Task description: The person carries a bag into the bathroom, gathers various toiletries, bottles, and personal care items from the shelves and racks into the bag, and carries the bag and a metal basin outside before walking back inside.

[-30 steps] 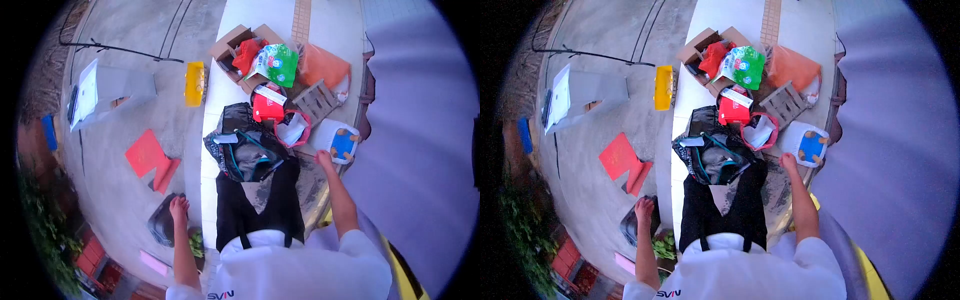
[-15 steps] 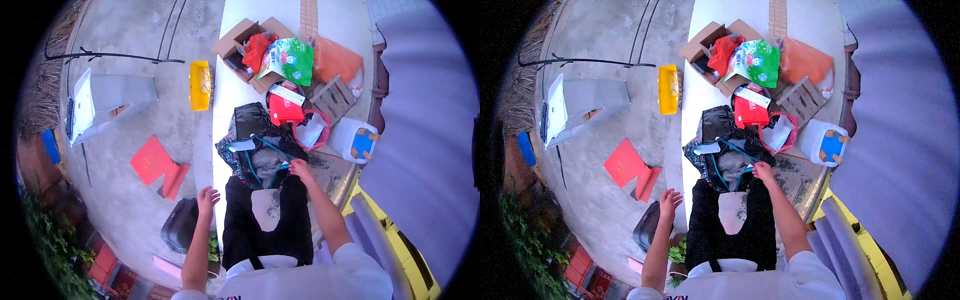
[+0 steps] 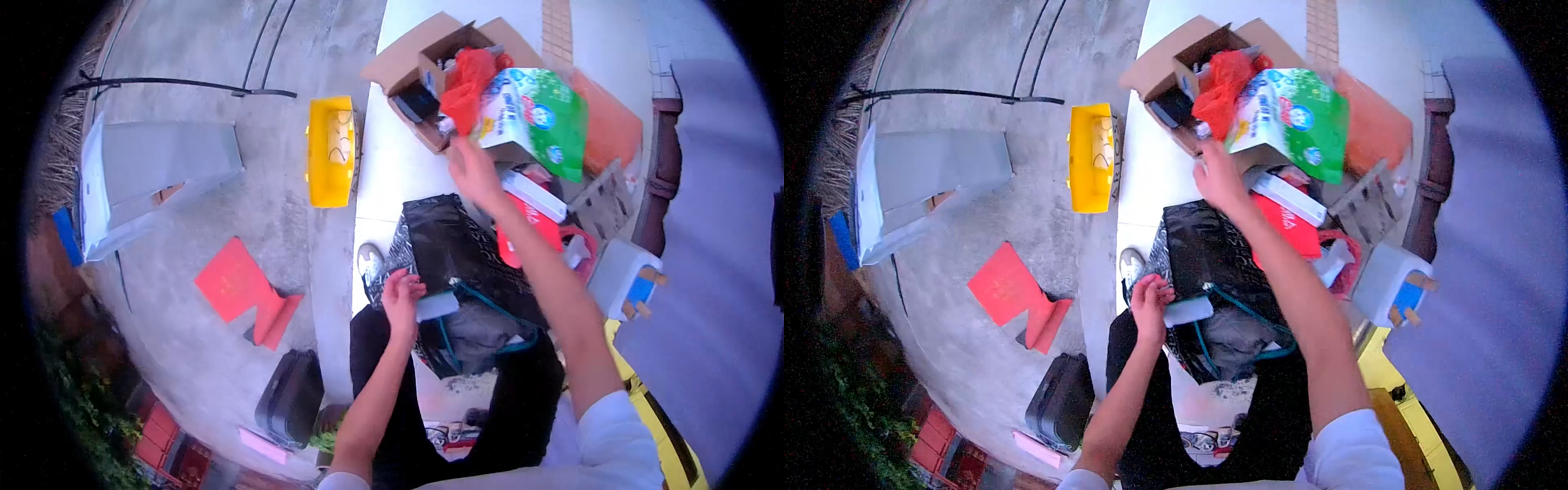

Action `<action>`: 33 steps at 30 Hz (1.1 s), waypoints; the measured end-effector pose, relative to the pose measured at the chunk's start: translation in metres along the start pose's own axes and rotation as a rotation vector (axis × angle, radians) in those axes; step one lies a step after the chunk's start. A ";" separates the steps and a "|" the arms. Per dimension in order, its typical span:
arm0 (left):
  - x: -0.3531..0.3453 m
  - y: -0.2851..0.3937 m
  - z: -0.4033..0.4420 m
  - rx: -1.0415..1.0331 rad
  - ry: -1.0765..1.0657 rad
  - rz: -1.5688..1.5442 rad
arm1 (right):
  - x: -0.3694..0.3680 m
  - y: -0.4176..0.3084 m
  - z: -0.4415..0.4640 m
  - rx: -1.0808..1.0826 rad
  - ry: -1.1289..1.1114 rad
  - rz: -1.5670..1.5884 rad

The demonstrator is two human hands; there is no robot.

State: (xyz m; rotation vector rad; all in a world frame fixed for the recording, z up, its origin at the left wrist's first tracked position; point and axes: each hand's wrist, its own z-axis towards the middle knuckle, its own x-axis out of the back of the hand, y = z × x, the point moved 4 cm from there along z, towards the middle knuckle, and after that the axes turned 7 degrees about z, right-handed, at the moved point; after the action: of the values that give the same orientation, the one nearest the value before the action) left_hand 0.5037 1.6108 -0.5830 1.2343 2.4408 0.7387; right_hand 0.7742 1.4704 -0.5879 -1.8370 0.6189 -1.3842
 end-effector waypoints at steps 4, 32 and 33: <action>-0.007 -0.003 0.051 0.006 -0.059 -0.071 | -0.040 0.013 0.105 0.464 0.007 -0.611; 0.000 0.052 0.124 0.269 -0.144 -0.210 | 0.008 0.108 0.170 -0.813 0.014 0.614; 0.023 0.059 0.145 0.208 0.040 -0.230 | -0.001 0.095 0.164 -0.811 0.014 0.620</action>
State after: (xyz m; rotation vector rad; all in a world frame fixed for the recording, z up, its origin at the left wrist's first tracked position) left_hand 0.5987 1.7035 -0.6698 0.9890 2.6888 0.4601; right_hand 0.9356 1.4578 -0.6867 -1.9351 1.7715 -0.7583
